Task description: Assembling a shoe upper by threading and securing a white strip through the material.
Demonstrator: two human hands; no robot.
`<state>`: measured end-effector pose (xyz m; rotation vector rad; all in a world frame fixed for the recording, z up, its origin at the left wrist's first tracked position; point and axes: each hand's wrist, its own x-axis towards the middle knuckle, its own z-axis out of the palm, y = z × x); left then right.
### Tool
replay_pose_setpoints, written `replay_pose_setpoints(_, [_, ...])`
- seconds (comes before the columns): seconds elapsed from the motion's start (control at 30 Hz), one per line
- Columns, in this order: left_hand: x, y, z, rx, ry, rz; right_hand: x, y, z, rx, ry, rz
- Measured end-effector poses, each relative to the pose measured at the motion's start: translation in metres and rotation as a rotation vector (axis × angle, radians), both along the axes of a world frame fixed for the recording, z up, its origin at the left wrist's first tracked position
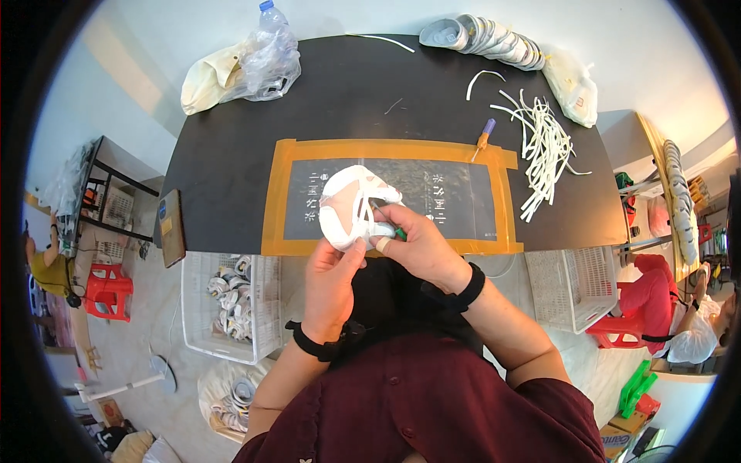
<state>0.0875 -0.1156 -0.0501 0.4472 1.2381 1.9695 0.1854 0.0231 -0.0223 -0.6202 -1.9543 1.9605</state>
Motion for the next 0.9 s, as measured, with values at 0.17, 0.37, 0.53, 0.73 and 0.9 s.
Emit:
replay_pose_setpoints(0.17, [0.003,0.003,0.004,0.008,-0.016,-0.026,-0.002,-0.002,-0.007,-0.088,0.114,-0.041])
replay_pose_setpoints(0.37, [0.008,0.003,0.01,0.012,-0.058,-0.013,-0.001,-0.007,-0.002,-0.383,0.184,-0.161])
replay_pose_setpoints(0.53, [0.011,0.007,0.01,-0.003,0.034,-0.044,-0.003,-0.008,-0.002,-0.523,0.124,-0.241])
replay_pose_setpoints(0.73, [0.017,0.015,0.013,0.0,0.135,-0.002,-0.008,-0.014,-0.001,-0.51,0.151,-0.314])
replay_pose_setpoints(0.9, [0.014,0.014,0.01,-0.081,0.211,0.033,-0.005,-0.01,-0.008,-0.452,0.164,-0.232])
